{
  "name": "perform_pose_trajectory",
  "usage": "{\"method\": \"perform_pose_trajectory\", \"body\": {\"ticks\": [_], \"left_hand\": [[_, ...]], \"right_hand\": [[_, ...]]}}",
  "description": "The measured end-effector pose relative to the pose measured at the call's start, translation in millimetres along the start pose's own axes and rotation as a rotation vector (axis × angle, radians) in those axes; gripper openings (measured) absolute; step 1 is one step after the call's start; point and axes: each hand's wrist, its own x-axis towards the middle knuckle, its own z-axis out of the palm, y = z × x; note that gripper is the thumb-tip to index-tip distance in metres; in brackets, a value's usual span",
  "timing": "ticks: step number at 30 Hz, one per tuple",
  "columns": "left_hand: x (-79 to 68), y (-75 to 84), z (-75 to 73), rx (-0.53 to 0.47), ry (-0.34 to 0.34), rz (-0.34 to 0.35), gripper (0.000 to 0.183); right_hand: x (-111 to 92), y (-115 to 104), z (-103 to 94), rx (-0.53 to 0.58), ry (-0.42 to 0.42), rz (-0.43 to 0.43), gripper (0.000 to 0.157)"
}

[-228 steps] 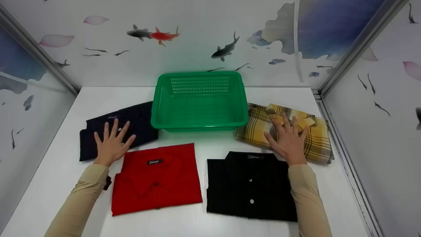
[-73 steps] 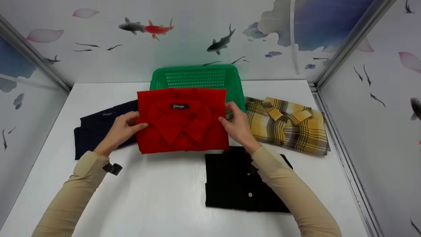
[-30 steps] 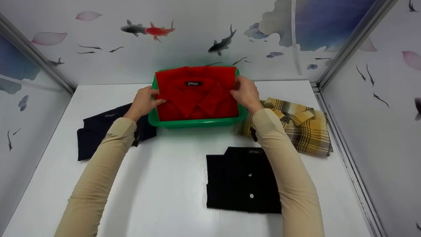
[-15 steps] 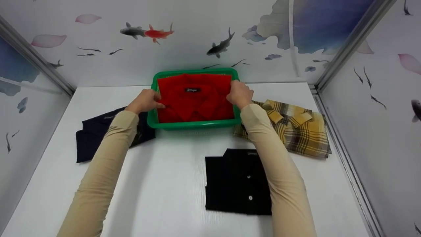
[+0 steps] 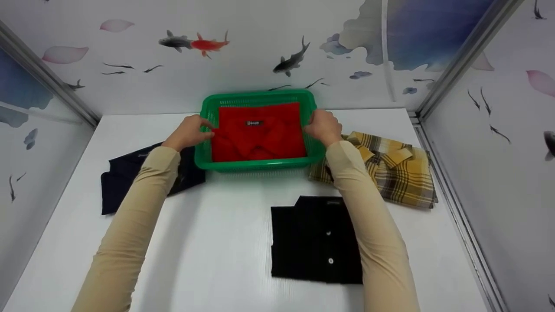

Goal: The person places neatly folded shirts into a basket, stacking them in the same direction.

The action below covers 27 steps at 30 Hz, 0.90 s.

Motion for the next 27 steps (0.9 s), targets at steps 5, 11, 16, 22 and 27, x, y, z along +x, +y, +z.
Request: {"method": "perform_pose_trajectory", "body": {"ticks": [5,11,16,22,27], "left_hand": [[-2.7,-6.6,-1.6,-0.024,0.032,0.005,0.031],[-8.3,-21.4,6.7,-0.025,0.072,0.042,0.029],[-19.8,-36.3,12.1,-0.051,0.115,0.085,0.029],[-46.3,-51.7,30.4,-0.092,0.206,0.145,0.026],[-71.8,-54.6,49.0,-0.174,0.291,0.215,0.020]], "right_hand": [[-6.0,11.3,-0.3,0.055,-0.033,0.001,0.029],[-13.6,29.7,10.7,0.106,-0.072,0.004,0.037],[-25.6,43.5,15.5,0.260,0.001,0.002,0.036],[-50.8,67.2,24.7,0.311,0.073,-0.061,0.035],[-74.1,86.8,33.2,0.308,0.091,-0.076,0.034]]}}
